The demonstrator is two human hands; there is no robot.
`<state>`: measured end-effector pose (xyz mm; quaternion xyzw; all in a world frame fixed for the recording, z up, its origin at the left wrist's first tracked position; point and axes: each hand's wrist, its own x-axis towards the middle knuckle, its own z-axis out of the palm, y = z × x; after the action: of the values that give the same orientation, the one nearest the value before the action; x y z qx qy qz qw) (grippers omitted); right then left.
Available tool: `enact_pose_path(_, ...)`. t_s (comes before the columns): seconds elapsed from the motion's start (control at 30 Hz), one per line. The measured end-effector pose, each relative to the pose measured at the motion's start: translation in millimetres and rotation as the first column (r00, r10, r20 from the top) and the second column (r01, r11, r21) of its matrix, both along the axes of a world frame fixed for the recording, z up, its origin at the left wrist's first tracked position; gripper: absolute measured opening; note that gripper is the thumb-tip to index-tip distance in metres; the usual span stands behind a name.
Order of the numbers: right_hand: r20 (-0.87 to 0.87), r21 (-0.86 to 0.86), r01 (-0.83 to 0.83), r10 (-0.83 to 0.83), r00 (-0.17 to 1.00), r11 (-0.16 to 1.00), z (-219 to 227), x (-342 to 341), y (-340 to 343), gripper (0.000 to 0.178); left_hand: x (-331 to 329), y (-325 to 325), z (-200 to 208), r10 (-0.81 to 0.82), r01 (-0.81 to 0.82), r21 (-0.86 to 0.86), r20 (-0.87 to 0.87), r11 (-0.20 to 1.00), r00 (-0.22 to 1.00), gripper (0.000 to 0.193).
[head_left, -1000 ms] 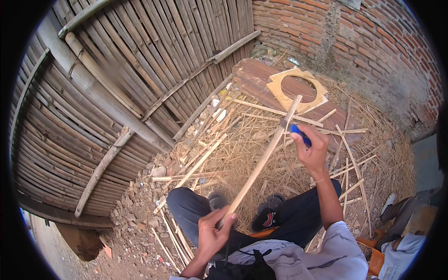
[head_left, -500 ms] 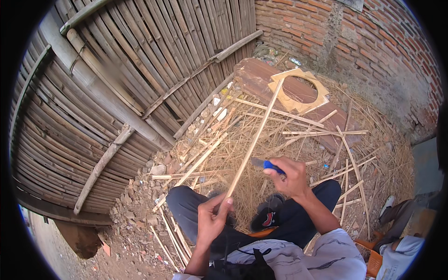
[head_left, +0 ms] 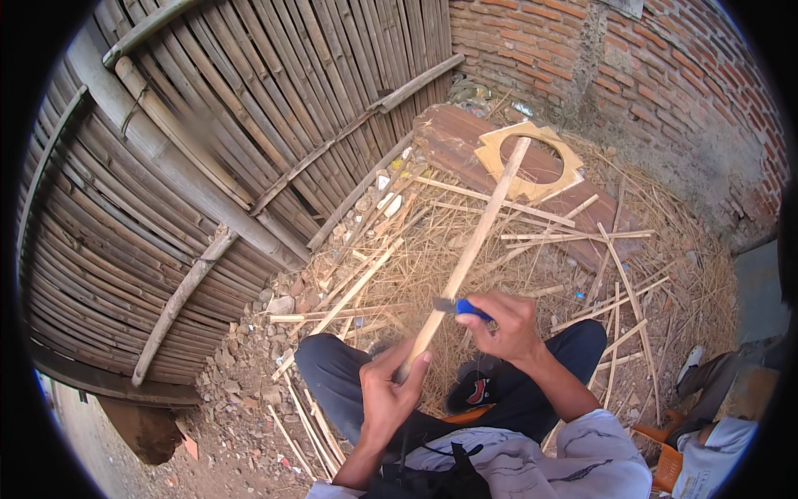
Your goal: The person sits on the ground and uses a blue utility knife to shave thin strips off a long, thin piece of wood. They hold the wood in their left hand and scrape the blade along its length repeatedly, creating wood shavings that fall onto the ground.
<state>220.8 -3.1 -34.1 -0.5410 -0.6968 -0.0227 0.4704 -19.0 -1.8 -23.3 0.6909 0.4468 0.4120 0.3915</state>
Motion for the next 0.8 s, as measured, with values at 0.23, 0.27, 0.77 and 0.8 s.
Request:
enact_pose_path(0.23, -0.155, 0.022, 0.444, -0.436, 0.887, 0.896, 20.8, 120.3, 51.8, 0.033, -38.8, -26.8, -15.6, -0.082, 0.07, -0.185, -0.056, 0.98, 0.995, 0.027)
enact_pose_path(0.27, -0.215, -0.052, 0.514, -0.512, 0.831, 0.856, 26.4, 139.0, 54.8, 0.034, -44.0, -28.6, -17.3, -0.093, 0.083, -0.193, -0.045, 0.978, 0.995, 0.027)
enact_pose_path(0.77, -0.06, -0.102, -0.064, 0.058, 0.996, 0.993, -12.0, -17.5, -7.4, 0.026, 1.3, 10.7, -12.2, -0.095, 0.14, -0.365, 0.139, 0.92, 0.986, 0.028)
enact_pose_path(0.8, -0.025, -0.127, -0.072, 0.07, 0.997, 0.989, -8.5, -19.7, -9.2, 0.027, 5.5, 9.2, -14.5, -0.083, 0.132, -0.33, 0.16, 0.935, 0.984, 0.028)
